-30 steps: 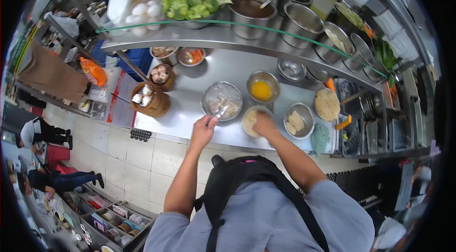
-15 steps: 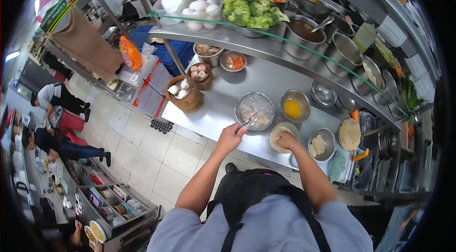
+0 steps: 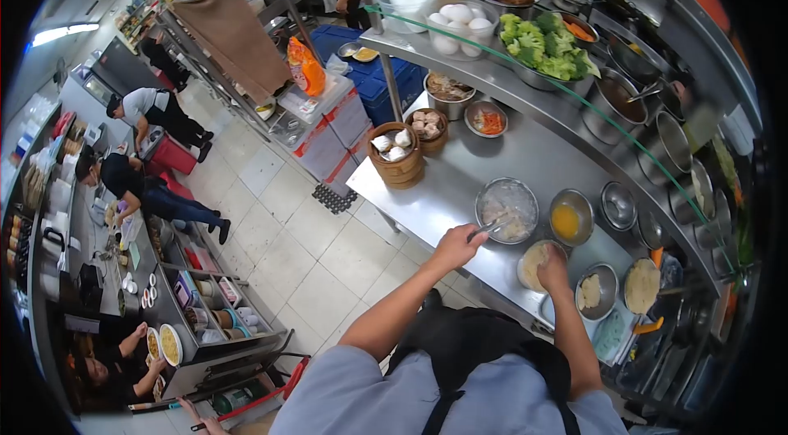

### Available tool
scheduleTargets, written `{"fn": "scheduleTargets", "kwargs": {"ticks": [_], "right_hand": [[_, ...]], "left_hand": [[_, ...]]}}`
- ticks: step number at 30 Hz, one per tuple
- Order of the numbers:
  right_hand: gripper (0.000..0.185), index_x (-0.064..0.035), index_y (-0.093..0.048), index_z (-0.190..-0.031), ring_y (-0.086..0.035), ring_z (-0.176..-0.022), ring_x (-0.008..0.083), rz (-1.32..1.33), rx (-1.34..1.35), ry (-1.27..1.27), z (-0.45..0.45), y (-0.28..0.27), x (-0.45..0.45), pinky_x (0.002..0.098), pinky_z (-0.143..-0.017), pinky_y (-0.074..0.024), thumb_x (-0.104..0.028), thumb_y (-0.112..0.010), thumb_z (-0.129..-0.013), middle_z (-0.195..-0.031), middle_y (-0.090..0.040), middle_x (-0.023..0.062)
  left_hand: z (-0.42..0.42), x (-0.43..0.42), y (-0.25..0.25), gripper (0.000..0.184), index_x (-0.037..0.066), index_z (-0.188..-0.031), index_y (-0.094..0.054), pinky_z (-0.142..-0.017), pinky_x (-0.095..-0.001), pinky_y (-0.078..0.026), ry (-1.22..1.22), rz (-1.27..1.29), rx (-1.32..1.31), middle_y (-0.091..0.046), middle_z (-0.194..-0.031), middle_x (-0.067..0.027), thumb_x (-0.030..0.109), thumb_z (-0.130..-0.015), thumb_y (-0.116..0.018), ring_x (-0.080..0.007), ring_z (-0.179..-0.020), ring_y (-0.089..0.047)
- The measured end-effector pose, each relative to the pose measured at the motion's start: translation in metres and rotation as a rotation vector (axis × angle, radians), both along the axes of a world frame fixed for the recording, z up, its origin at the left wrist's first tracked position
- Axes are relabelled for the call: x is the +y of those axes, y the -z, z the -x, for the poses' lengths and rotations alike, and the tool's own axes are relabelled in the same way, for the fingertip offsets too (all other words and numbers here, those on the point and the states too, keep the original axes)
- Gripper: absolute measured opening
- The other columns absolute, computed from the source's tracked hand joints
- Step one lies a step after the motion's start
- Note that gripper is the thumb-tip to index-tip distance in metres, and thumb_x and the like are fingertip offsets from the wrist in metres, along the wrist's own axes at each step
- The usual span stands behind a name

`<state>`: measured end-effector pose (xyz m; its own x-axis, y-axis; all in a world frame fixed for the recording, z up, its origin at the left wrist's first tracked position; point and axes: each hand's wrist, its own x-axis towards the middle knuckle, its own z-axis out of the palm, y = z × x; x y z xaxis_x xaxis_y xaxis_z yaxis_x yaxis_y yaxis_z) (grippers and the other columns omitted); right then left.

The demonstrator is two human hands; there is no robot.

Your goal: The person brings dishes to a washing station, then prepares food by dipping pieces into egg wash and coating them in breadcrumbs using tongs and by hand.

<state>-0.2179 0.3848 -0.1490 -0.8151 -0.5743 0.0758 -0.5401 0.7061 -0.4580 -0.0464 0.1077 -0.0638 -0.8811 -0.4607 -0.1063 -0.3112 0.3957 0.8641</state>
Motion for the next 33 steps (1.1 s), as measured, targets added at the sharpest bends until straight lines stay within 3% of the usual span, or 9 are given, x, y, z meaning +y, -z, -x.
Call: {"fn": "scheduleTargets", "kwargs": {"ticks": [2,6,12,17,23,25,26,29,33], "right_hand": [[0.052,-0.0005,-0.058,-0.127,-0.056,-0.123,0.0395,-0.094,0.042,-0.009,0.000,0.017,0.002,0.0454,-0.108,-0.0434,-0.003,-0.066,-0.076,-0.128,-0.061,0.0231],[0.055,-0.0016,-0.058,-0.130,-0.056,-0.124,0.0393,-0.098,-0.158,0.027,0.007,0.012,0.001,0.0452,-0.109,-0.0426,-0.004,-0.067,-0.076,-0.128,-0.062,0.0233],[0.047,-0.0030,-0.064,-0.119,-0.057,-0.119,0.0400,-0.118,-0.225,-0.006,0.012,0.015,0.000,0.0459,-0.104,-0.0456,-0.004,-0.068,-0.073,-0.122,-0.064,0.0228],[0.031,-0.0044,-0.063,-0.104,-0.060,-0.105,0.0419,-0.043,-0.051,-0.036,0.007,0.016,0.003,0.0476,-0.094,-0.0478,-0.003,-0.065,-0.073,-0.107,-0.065,0.0214],[0.035,-0.0005,-0.061,-0.107,-0.064,-0.106,0.0424,-0.048,-0.227,-0.022,0.005,0.000,0.002,0.0465,-0.091,-0.0517,-0.004,-0.064,-0.073,-0.112,-0.066,0.0243],[0.041,-0.0006,-0.061,-0.115,-0.064,-0.109,0.0412,-0.023,-0.223,0.022,-0.002,-0.007,0.001,0.0464,-0.091,-0.0523,-0.003,-0.064,-0.074,-0.115,-0.067,0.0247],[0.046,-0.0027,-0.061,-0.120,-0.064,-0.110,0.0402,-0.036,-0.193,-0.001,0.005,0.012,0.007,0.0461,-0.092,-0.0523,-0.004,-0.063,-0.075,-0.115,-0.067,0.0238],[0.038,-0.0046,-0.060,-0.112,-0.065,-0.104,0.0422,-0.016,-0.318,-0.028,0.006,-0.027,0.001,0.0486,-0.087,-0.0522,-0.008,-0.064,-0.074,-0.109,-0.069,0.0227],[0.043,-0.0071,-0.060,-0.117,-0.066,-0.105,0.0420,-0.062,-0.254,0.017,0.002,-0.074,0.002,0.0498,-0.091,-0.0523,-0.013,-0.068,-0.075,-0.108,-0.068,0.0228]], "left_hand": [[0.003,0.000,0.005,0.040,0.001,-0.100,-0.069,-0.068,-0.0418,-0.049,0.013,0.001,0.009,-0.067,-0.080,-0.0191,0.040,-0.098,-0.064,-0.0326,-0.072,-0.062],[0.004,0.002,-0.007,0.040,0.001,-0.101,-0.069,-0.070,-0.0412,-0.050,0.016,-0.008,0.008,-0.066,-0.080,-0.0189,0.040,-0.098,-0.064,-0.0319,-0.073,-0.062],[0.007,0.003,-0.004,0.042,0.000,-0.100,-0.069,-0.070,-0.0406,-0.050,0.006,-0.100,0.028,-0.066,-0.080,-0.0181,0.041,-0.098,-0.065,-0.0287,-0.073,-0.061],[0.008,-0.001,-0.001,0.046,0.000,-0.099,-0.069,-0.073,-0.0401,-0.050,0.008,-0.109,0.051,-0.067,-0.083,-0.0178,0.045,-0.099,-0.062,-0.0287,-0.076,-0.062],[0.009,-0.005,-0.005,0.045,0.001,-0.103,-0.070,-0.077,-0.0393,-0.050,0.036,-0.158,-0.028,-0.068,-0.087,-0.0167,0.044,-0.099,-0.062,-0.0278,-0.080,-0.061],[0.015,-0.001,0.026,0.042,0.003,-0.108,-0.071,-0.089,-0.0400,-0.051,-0.029,-0.155,0.018,-0.071,-0.098,-0.0196,0.043,-0.097,-0.064,-0.0333,-0.093,-0.066],[0.015,-0.001,0.036,0.039,0.003,-0.109,-0.071,-0.093,-0.0391,-0.051,-0.015,-0.211,0.051,-0.071,-0.100,-0.0176,0.040,-0.098,-0.064,-0.0300,-0.097,-0.067],[0.013,-0.007,0.032,0.033,0.001,-0.101,-0.072,-0.084,-0.0368,-0.052,0.072,-0.129,0.155,-0.073,-0.094,-0.0144,0.031,-0.102,-0.059,-0.0211,-0.091,-0.068],[0.011,-0.006,0.018,0.037,-0.004,-0.098,-0.069,-0.068,-0.0317,-0.046,0.004,-0.215,0.093,-0.064,-0.076,-0.0058,0.033,-0.099,-0.066,-0.0139,-0.072,-0.053]]}}
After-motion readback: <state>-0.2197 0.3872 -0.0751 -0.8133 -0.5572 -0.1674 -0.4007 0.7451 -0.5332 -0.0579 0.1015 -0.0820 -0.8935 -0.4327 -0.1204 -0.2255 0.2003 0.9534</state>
